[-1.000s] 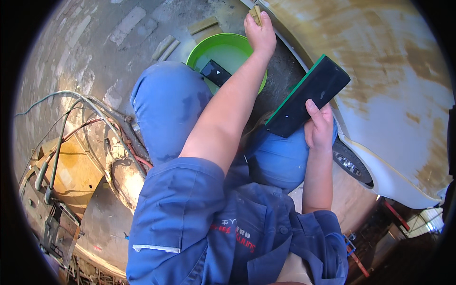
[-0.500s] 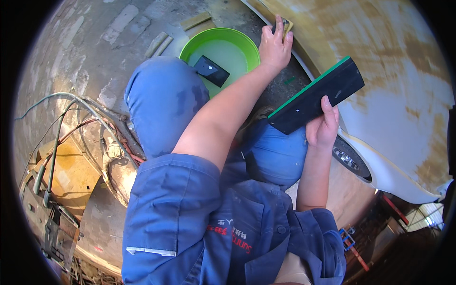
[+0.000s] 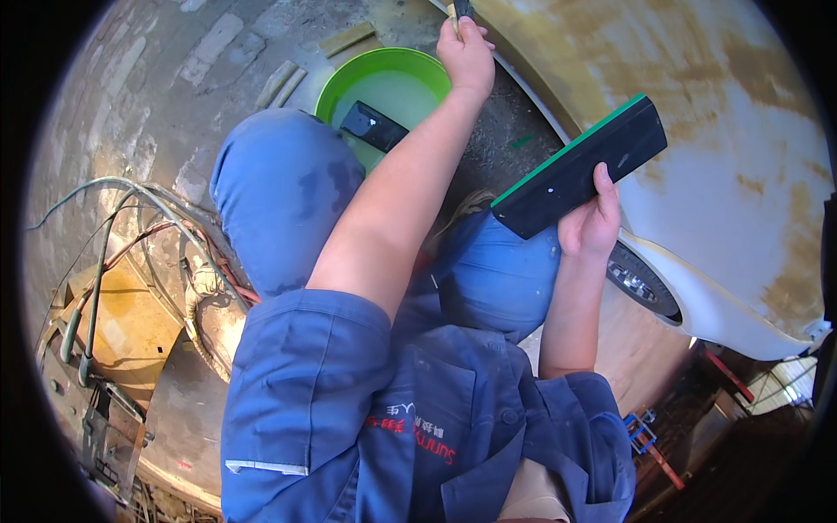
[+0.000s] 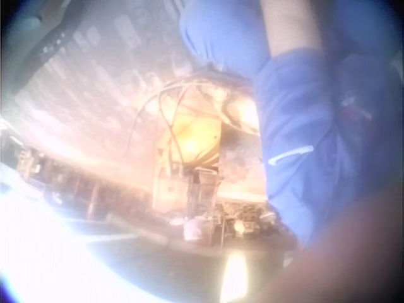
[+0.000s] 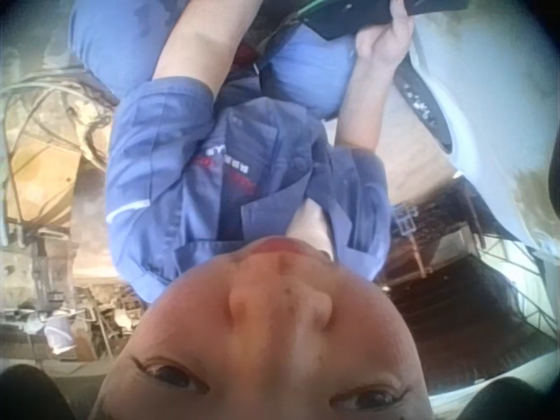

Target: The person sands the surface of a white car door using a sanding block and a smaller sanding pad. They repeatedly dip the sanding block into a green bucket of water and wipe the door surface with their hand.

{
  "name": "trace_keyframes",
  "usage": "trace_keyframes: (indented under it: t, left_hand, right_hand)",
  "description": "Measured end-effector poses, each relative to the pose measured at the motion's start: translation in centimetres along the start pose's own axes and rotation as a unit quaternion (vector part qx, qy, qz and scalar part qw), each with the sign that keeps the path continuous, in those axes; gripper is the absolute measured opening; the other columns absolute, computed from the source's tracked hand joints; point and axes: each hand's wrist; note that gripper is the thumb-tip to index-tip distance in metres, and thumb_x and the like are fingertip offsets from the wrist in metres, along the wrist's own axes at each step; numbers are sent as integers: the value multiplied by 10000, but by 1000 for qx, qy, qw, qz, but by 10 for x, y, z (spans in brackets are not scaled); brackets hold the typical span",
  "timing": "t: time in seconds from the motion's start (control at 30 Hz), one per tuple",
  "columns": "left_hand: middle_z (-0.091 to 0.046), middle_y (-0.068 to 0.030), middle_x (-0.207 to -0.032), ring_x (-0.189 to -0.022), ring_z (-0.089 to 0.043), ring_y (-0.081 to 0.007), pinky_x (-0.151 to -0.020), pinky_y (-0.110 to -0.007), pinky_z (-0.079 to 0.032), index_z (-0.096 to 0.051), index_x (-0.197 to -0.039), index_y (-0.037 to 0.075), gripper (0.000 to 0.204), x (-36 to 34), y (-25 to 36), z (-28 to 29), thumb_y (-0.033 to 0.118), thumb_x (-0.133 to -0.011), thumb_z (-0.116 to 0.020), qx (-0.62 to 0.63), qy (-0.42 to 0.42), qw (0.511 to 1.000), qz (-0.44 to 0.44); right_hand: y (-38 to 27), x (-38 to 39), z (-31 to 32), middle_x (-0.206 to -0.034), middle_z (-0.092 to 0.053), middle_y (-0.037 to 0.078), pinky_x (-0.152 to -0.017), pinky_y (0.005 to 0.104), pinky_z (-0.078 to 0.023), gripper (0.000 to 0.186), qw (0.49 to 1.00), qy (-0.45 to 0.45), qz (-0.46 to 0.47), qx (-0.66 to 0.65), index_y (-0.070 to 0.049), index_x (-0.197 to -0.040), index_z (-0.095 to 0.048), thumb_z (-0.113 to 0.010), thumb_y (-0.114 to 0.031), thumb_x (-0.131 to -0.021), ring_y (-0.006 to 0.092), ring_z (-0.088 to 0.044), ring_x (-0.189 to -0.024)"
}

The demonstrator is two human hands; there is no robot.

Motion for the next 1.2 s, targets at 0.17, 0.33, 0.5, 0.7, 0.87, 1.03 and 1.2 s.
trace_keyframes:
  t: [0.17,0.33,0.5,0.7,0.87,1.03,1.2]
  left_hand:
    - [-653,-79,-710,-448,-574,-142,-394,-289,-465,-611,-981,44,432,7,9,14,473,-1008,-646,117,-120,966,197]
    - [-658,-74,-732,-536,-627,-155,-474,-299,-513,-625,-969,50,426,1,-6,19,470,-974,-698,112,-197,948,223]
    - [-669,-75,-762,-601,-661,-170,-544,-314,-555,-617,-938,35,399,7,-23,10,424,-1005,-671,79,-112,979,151]
    - [-621,-59,-844,-656,-616,-199,-585,-338,-522,-660,-1054,53,279,10,-10,-1,328,-1045,-611,174,-4,965,198]
    - [-599,35,-695,-563,-520,-85,-522,-260,-422,-674,-833,92,317,6,-13,-15,357,-1007,-694,116,-38,981,151]
    - [-646,-23,-763,-659,-595,-122,-612,-312,-494,-634,-903,27,434,33,-28,-23,444,-1023,-642,33,-15,991,128]
    - [-641,-10,-781,-692,-583,-102,-646,-313,-496,-619,-908,19,510,48,-35,-36,516,-1024,-610,38,-20,984,174]
  right_hand:
    - [-11,2,11,-1293,-660,86,-1061,412,-474,345,997,25,3,-66,-32,-1367,-566,-583,-131,-1037,235,-624,-1201]
    - [-19,12,21,-1304,-651,92,-1058,423,-480,365,996,3,4,-84,-38,-1389,-549,-583,-136,-1039,245,-617,-1216]
    - [-25,27,27,-1338,-626,100,-1070,420,-471,406,999,11,20,-40,-29,-1423,-513,-583,-115,-1033,245,-601,-1240]
    - [-36,46,31,-1344,-663,101,-1087,433,-471,353,999,-19,37,6,-38,-1393,-558,-557,-139,-1055,250,-633,-1237]
    - [-43,60,38,-1360,-650,98,-1092,421,-468,373,998,-40,45,26,-48,-1418,-531,-555,-121,-1053,242,-624,-1249]
    - [-34,50,41,-1351,-627,98,-1090,396,-453,418,998,-17,44,30,-24,-1430,-505,-583,-90,-1025,229,-599,-1248]
    - [-24,22,39,-1346,-640,93,-1102,391,-444,388,998,-9,52,45,-41,-1419,-511,-575,-99,-1042,227,-607,-1249]
Point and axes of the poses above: each hand's wrist, its own x-axis away from the middle knuckle, its own z-axis out of the back of the hand, y = z × x
